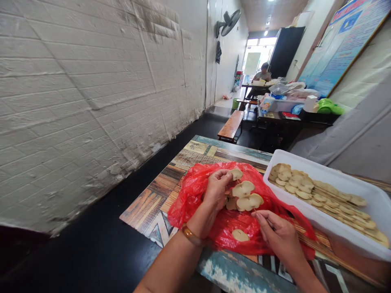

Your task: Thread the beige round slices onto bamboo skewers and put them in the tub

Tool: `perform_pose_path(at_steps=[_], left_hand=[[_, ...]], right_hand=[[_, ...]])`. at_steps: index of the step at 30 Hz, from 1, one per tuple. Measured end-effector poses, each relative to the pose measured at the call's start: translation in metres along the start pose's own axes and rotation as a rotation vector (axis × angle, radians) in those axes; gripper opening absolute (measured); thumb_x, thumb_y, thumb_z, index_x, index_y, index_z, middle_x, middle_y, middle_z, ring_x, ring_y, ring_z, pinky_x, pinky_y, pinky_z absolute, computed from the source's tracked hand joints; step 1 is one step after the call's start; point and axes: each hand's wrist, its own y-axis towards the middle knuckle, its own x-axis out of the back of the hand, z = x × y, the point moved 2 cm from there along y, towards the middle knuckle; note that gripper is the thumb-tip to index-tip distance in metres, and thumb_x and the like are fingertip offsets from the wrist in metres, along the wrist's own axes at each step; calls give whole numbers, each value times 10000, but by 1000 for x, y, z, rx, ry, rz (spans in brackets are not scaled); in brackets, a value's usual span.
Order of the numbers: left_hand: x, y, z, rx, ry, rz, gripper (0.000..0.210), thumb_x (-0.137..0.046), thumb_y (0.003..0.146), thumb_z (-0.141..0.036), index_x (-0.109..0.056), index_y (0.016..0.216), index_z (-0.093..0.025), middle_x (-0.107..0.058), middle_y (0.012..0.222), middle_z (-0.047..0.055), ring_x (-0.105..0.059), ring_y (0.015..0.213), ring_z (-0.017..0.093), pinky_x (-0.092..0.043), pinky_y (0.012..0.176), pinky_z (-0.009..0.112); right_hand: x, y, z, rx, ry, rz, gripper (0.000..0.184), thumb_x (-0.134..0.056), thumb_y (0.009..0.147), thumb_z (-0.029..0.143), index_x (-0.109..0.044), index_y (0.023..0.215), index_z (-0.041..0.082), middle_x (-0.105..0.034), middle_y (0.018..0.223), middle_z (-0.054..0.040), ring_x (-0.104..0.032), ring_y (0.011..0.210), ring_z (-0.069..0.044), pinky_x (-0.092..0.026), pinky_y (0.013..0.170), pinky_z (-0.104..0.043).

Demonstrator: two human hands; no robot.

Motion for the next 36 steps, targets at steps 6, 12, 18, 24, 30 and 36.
perform_pose_path(at_steps=[6, 12, 18, 24, 30, 36], left_hand=[[2, 2, -1, -11, 3, -46, 298, -769, 564, -307, -605, 747, -139, -647, 669, 28, -612, 561, 127, -439, 507, 205], [4, 4, -1, -1, -11, -65, 273, -752, 557, -283, -607, 734, -135, -642, 648, 23, -574, 515, 109, -442, 512, 223], [5, 5, 0, 29, -77, -56, 270, -746, 541, -260, -586, 717, -133, -643, 624, 28, -596, 515, 132, -433, 504, 230], [5, 4, -2, 36, -98, -68, 263, -750, 535, -250, -581, 701, -134, -620, 591, 10, -565, 488, 109, -433, 523, 234], [3, 2, -4, 83, -110, -76, 256, -736, 534, -239, -575, 706, -141, -632, 607, 17, -563, 498, 113, -425, 517, 233], [3, 2, -2, 96, -107, -47, 255, -734, 529, -236, -574, 703, -140, -631, 614, 18, -573, 507, 119, -424, 524, 235]], right_hand=[[1, -1, 2, 9, -9, -19, 351, -481, 844, 465, -696, 822, 189, -471, 449, 48, -469, 412, -123, -385, 442, -222], [3, 0, 0, 53, -69, 23, 345, -468, 864, 441, -699, 865, 185, -514, 471, 42, -518, 440, -133, -424, 487, -230], [3, 1, -2, 48, -56, 17, 345, -479, 861, 439, -703, 893, 179, -542, 480, 41, -533, 442, -135, -435, 483, -228], [2, 0, -2, 42, -12, 16, 348, -491, 856, 459, -707, 901, 189, -552, 483, 43, -525, 424, -129, -432, 460, -219], [2, 1, -4, 63, -31, -2, 357, -488, 853, 459, -715, 875, 185, -509, 442, 51, -512, 414, -130, -432, 487, -230], [3, 3, -5, 53, -48, -10, 353, -492, 844, 462, -721, 865, 194, -516, 448, 46, -518, 422, -134, -428, 479, -228]])
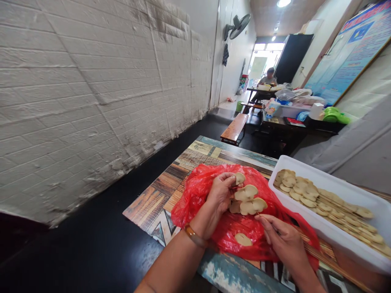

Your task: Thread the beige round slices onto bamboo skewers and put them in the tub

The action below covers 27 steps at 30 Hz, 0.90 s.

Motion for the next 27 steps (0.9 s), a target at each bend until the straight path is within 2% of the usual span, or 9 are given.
perform_pose_path(at_steps=[11, 18, 27], left_hand=[[0, 0, 4, -77, 46, -12, 288, -749, 545, -261, -589, 754, -143, -631, 664, 16, -591, 570, 120, -425, 563, 224], [1, 2, 4, -115, 80, -26, 277, -761, 544, -253, -608, 744, -138, -624, 651, 10, -531, 524, 76, -347, 497, 180], [-1, 0, 2, -212, 154, -12, 236, -743, 570, -249, -599, 727, -146, -636, 654, 16, -557, 582, 102, -412, 585, 209]], right_hand=[[-5, 0, 1, -81, 19, 62, 396, -449, 866, 478, -686, 956, 174, -479, 474, 51, -504, 452, -142, -418, 487, -236], [-4, 0, 3, -103, 73, 59, 373, -473, 843, 479, -690, 910, 182, -477, 467, 52, -490, 443, -139, -406, 470, -233], [-6, 1, 1, -77, 67, 61, 396, -449, 862, 486, -674, 907, 163, -465, 472, 51, -475, 444, -136, -389, 470, -235]])
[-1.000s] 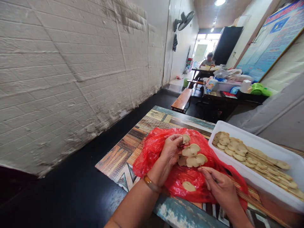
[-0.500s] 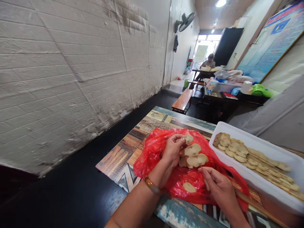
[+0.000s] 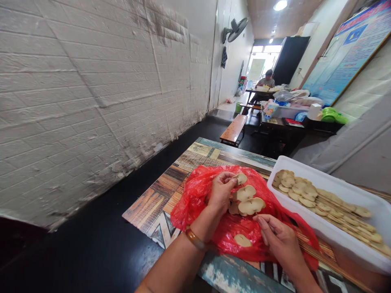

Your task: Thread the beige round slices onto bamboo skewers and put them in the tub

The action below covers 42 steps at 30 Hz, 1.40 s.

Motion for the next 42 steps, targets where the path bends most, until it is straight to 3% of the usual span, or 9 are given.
perform_pose_path(at_steps=[11, 14, 18, 24, 35, 39, 42], left_hand=[[-2, -3, -1, 12, 94, 18, 189, -719, 587, -224, -585, 692, -142, -595, 603, -5, -515, 530, 82, -367, 525, 187], [-2, -3, 0, 57, 45, 28, 240, -741, 583, -244, -594, 748, -151, -581, 602, -22, -487, 499, 70, -338, 484, 180], [-5, -3, 0, 132, -110, 59, 335, -749, 610, -349, -631, 856, -155, -621, 697, 5, -549, 575, 105, -396, 521, 208], [-7, -7, 2, 236, -149, 149, 372, -787, 582, -392, -658, 811, -128, -657, 753, 49, -583, 607, 131, -447, 570, 245], [-2, -4, 6, 142, -98, 17, 324, -805, 535, -332, -656, 734, -125, -645, 694, 35, -558, 584, 114, -415, 581, 235], [-2, -3, 6, 132, -83, 29, 321, -795, 557, -348, -652, 741, -127, -643, 697, 33, -557, 590, 112, -414, 584, 231], [-2, -3, 7, 136, -68, 43, 334, -794, 560, -371, -657, 740, -126, -639, 686, 31, -554, 587, 110, -412, 582, 232]], right_hand=[[1, -1, 4, 13, 38, -15, 335, -456, 864, 476, -648, 833, 203, -445, 458, 64, -454, 430, -134, -374, 474, -238], [1, 0, 2, 1, 100, -22, 332, -475, 846, 492, -642, 803, 208, -432, 446, 71, -433, 406, -127, -345, 445, -237], [-1, 1, 0, -65, 179, -5, 378, -469, 833, 534, -632, 816, 193, -422, 435, 77, -405, 373, -117, -302, 397, -233], [-4, -1, 1, -30, 167, -50, 406, -464, 841, 533, -648, 846, 171, -404, 425, 80, -395, 365, -111, -322, 392, -229], [1, 1, 0, 113, -97, -8, 345, -453, 882, 454, -678, 880, 193, -553, 511, 32, -555, 481, -146, -455, 508, -236], [1, 1, -4, 216, -179, -83, 324, -461, 886, 430, -691, 849, 205, -709, 715, -35, -662, 627, -183, -518, 631, -265], [0, 0, -7, 319, -221, -133, 296, -465, 894, 388, -692, 862, 201, -742, 851, -60, -700, 757, -203, -535, 723, -292]])
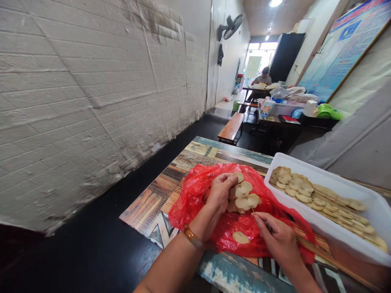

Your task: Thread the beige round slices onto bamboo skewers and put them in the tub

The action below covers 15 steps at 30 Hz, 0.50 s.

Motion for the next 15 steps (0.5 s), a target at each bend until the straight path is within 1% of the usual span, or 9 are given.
perform_pose_path(at_steps=[2, 10, 15], left_hand=[[0, 1, 0, 2, -4, 3, 339, -796, 558, -382, -660, 734, -126, -639, 683, 30, -555, 588, 110, -413, 586, 233], [-1, 0, 0, 13, -20, -7, 326, -814, 526, -351, -642, 687, -125, -629, 652, 25, -549, 568, 107, -408, 567, 230], [-1, 0, 2, 13, 20, -10, 307, -801, 546, -344, -616, 656, -125, -590, 594, 2, -510, 517, 87, -372, 516, 210]], right_hand=[[-1, -1, -1, 40, -24, -23, 289, -460, 904, 367, -690, 871, 196, -745, 861, -62, -705, 786, -205, -539, 746, -303], [-1, -4, -3, 136, -92, -36, 288, -448, 928, 340, -683, 881, 180, -748, 853, -62, -710, 752, -191, -548, 710, -304], [-1, -4, -5, 156, -152, -39, 260, -458, 928, 311, -685, 888, 192, -750, 867, -57, -711, 755, -194, -538, 731, -303]])
